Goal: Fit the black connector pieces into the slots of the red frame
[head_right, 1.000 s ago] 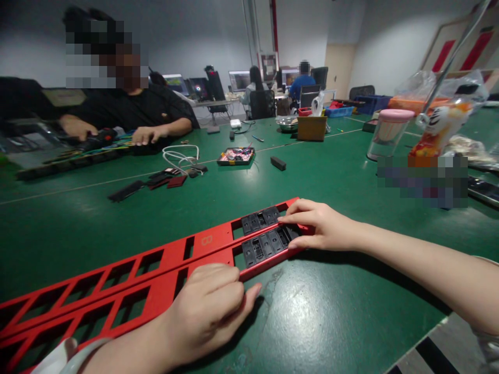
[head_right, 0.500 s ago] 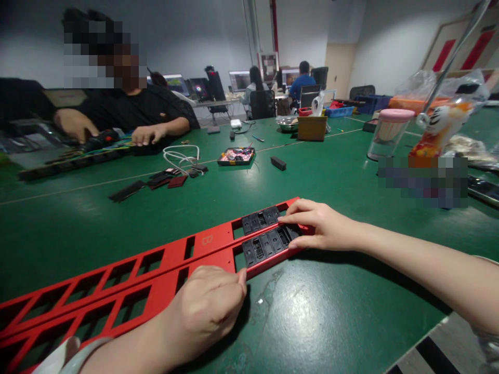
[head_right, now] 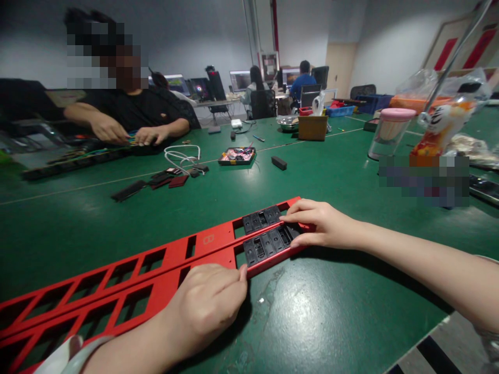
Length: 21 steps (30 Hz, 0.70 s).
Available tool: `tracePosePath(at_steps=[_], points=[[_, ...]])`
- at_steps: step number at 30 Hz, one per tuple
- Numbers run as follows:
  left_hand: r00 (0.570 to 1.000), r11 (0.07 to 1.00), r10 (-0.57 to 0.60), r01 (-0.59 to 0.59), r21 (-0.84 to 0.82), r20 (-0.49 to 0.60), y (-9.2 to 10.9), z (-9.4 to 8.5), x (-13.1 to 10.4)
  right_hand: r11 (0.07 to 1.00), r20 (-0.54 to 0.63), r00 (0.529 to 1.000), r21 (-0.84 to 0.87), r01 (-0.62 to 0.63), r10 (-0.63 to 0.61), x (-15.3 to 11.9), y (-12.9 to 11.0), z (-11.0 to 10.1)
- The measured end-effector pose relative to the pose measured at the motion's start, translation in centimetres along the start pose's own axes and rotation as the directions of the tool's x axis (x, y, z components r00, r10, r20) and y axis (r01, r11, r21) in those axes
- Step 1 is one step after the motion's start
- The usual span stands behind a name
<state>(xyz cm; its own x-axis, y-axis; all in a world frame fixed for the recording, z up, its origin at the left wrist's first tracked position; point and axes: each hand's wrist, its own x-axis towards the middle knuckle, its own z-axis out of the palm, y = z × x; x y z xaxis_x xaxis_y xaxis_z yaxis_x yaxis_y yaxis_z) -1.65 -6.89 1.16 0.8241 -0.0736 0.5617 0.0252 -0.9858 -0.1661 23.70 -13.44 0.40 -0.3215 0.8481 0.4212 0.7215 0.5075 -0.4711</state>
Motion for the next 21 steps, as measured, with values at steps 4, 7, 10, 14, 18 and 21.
tracePosePath(at_steps=[4,7,10,14,18,21], points=[[0.997,0.997,-0.07,0.069,0.04,0.034,0.1,-0.1,0.4,1.0,0.0,1.0,0.002,0.001,-0.001,0.0,0.0,0.0],[0.99,0.992,-0.121,0.117,0.052,0.068,0.3,-0.3,0.9,1.0,-0.003,1.0,-0.007,0.016,-0.016,0.0,0.1,0.1],[0.987,0.993,-0.122,0.122,0.001,0.103,0.3,-0.4,1.1,0.999,-0.018,0.999,-0.018,0.033,-0.033,-0.1,0.2,0.2],[0.992,0.994,-0.081,0.088,-0.07,0.094,0.2,-0.3,1.0,0.999,-0.024,0.999,-0.027,0.045,-0.045,-0.2,0.2,0.3],[0.994,0.993,-0.069,0.077,-0.095,0.085,0.1,-0.2,0.8,0.999,-0.021,0.999,-0.028,0.046,-0.047,-0.1,0.1,0.3],[0.993,0.991,-0.082,0.09,-0.095,0.087,0.2,-0.1,0.6,0.998,-0.022,0.999,-0.034,0.045,-0.045,-0.1,0.0,0.2]])
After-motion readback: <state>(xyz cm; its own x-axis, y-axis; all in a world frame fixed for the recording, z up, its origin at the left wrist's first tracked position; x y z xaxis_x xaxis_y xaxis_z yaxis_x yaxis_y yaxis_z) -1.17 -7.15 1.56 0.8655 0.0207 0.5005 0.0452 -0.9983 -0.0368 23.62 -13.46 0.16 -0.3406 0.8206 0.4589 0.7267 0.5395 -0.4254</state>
